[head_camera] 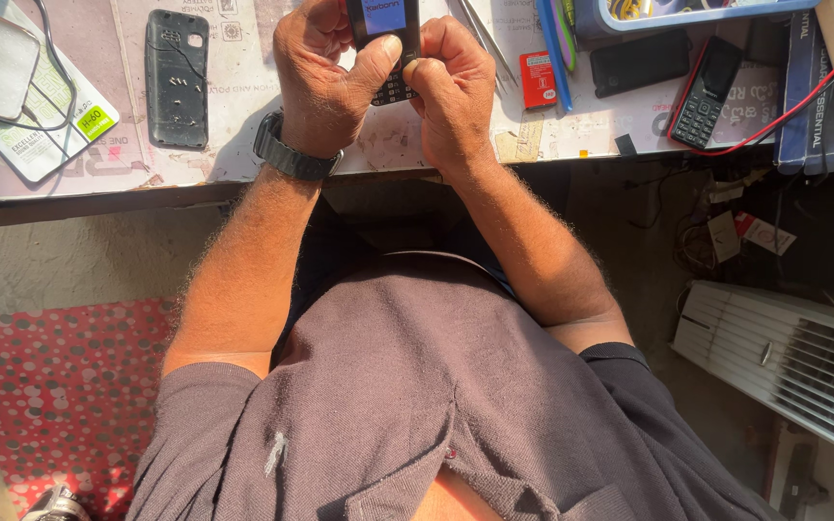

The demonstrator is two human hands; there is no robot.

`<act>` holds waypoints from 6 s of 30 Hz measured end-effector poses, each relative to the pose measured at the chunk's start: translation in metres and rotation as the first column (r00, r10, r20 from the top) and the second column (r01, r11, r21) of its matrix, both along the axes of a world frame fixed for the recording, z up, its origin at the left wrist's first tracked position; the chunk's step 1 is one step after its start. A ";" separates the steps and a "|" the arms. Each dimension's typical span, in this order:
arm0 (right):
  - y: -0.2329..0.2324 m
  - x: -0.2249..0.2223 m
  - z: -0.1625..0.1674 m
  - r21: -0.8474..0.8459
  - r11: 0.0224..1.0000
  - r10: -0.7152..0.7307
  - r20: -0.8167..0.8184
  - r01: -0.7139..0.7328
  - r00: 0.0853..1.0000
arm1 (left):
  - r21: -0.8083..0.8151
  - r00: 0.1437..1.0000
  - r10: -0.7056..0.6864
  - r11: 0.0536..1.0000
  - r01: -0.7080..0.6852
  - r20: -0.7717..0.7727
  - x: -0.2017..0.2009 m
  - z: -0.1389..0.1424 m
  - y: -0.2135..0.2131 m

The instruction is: The person assembles a red feature phone by inserting a battery, closing the back cover, and pressing buttons to test the device. The person then removes the battery and reinserts it, repeating the button-press test.

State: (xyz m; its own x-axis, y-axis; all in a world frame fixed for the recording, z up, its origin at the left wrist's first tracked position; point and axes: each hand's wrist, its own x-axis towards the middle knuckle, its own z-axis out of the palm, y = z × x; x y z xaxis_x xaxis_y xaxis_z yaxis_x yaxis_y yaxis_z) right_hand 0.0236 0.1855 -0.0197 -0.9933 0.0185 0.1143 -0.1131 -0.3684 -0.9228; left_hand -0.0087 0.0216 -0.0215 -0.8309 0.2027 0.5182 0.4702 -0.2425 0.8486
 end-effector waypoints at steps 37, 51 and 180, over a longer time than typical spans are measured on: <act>-0.002 -0.001 0.000 -0.026 0.999 0.017 -0.015 -0.018 1.000 | -0.009 1.000 0.018 1.000 -0.018 0.000 0.001 0.002 -0.001; -0.002 -0.001 -0.001 -0.025 1.000 0.017 -0.031 -0.018 0.999 | 0.003 1.000 0.011 1.000 -0.011 -0.004 0.001 0.002 -0.002; -0.016 0.009 0.001 0.477 0.807 -0.090 -0.486 0.350 0.869 | 0.123 0.968 -0.167 0.982 0.145 0.190 -0.003 -0.002 -0.006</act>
